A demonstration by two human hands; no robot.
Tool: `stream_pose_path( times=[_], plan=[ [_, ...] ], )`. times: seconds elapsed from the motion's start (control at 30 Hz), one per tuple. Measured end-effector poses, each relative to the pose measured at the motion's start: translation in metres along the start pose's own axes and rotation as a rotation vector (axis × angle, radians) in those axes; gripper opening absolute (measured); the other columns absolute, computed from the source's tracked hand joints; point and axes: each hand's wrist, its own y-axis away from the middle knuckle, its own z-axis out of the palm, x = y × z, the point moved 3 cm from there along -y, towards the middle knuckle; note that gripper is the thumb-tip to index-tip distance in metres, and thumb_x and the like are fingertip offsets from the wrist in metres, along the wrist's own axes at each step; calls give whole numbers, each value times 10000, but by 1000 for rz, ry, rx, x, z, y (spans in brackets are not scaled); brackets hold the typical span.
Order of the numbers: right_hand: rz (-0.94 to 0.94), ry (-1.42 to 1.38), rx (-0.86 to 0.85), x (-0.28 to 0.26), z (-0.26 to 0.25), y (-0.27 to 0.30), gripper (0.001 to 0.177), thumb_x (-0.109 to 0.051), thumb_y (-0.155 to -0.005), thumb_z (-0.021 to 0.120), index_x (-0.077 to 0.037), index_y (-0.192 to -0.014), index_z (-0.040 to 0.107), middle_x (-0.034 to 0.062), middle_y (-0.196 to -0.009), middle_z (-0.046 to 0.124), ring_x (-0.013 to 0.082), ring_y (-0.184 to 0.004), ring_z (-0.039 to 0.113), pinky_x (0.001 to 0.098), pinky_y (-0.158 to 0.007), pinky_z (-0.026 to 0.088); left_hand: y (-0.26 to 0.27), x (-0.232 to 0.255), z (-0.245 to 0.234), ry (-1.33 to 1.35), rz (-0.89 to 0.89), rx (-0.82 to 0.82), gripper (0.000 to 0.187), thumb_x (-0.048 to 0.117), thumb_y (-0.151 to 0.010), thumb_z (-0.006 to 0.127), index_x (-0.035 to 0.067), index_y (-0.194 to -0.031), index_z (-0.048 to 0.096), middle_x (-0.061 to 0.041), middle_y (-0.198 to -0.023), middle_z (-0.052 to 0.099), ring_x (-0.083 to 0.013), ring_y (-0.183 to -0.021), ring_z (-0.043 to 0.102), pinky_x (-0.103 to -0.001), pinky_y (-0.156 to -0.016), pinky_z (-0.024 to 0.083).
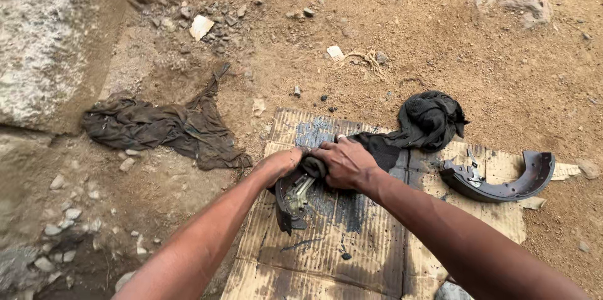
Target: The person cleans various brake shoe components by hand using a dark cloth.
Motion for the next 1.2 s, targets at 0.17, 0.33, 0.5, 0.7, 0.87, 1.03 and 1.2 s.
stream_pose_path(
  times=[0.17,0.33,0.5,0.7,0.87,1.03,1.2],
  plan=[
    [-21,-26,104,1,6,-3,417,-284,-912,609,-231,-1324,644,36,-1292,660,304,-1017,621,443,-787,592,6,9,2,-73,19,-2,442,407,-1015,404,43,-992,653,-38,-753,521,-176,-659,450,-362,-622,381],
    [-16,73,18,-7,-9,5,518,-237,-817,648,-170,-1331,634,73,-1253,683,278,-965,645,399,-750,611,18,26,3,-204,46,23,444,410,-1002,416,56,-1012,682,-60,-787,557,-208,-720,505,-377,-693,415],
    [8,52,-35,-4,-16,18,602,-309,-802,682,-179,-1378,566,109,-1224,668,304,-938,628,411,-682,607,36,43,2,-369,70,78,449,414,-988,428,68,-1032,712,-82,-820,592,-240,-782,559,-391,-764,450],
    [-31,43,58,6,1,12,425,-290,-801,676,-135,-1196,656,116,-1104,716,263,-778,670,387,-641,608,56,52,5,-491,82,166,660,565,-998,402,22,-1023,776,-175,-943,699,-312,-903,660,-468,-836,518],
    [91,29,-19,7,12,32,259,-332,-871,635,-97,-952,707,146,-822,726,267,-688,693,401,-603,620,57,48,4,-426,145,260,741,681,-936,551,-34,-985,738,-266,-968,703,-402,-945,699,-509,-871,566],
    [146,-22,0,0,22,56,363,-450,-837,691,-91,-886,716,144,-777,708,259,-620,658,406,-626,593,54,47,18,-489,185,233,722,678,-923,589,-33,-897,706,-230,-887,682,-358,-859,687,-513,-773,569],
    [205,63,-57,-3,34,45,397,-474,-902,640,-82,-887,698,81,-740,697,189,-563,658,371,-542,588,55,39,24,-489,299,233,678,676,-946,599,79,-627,553,-25,-585,454,-200,-494,391,-408,-460,353]
  ],
)
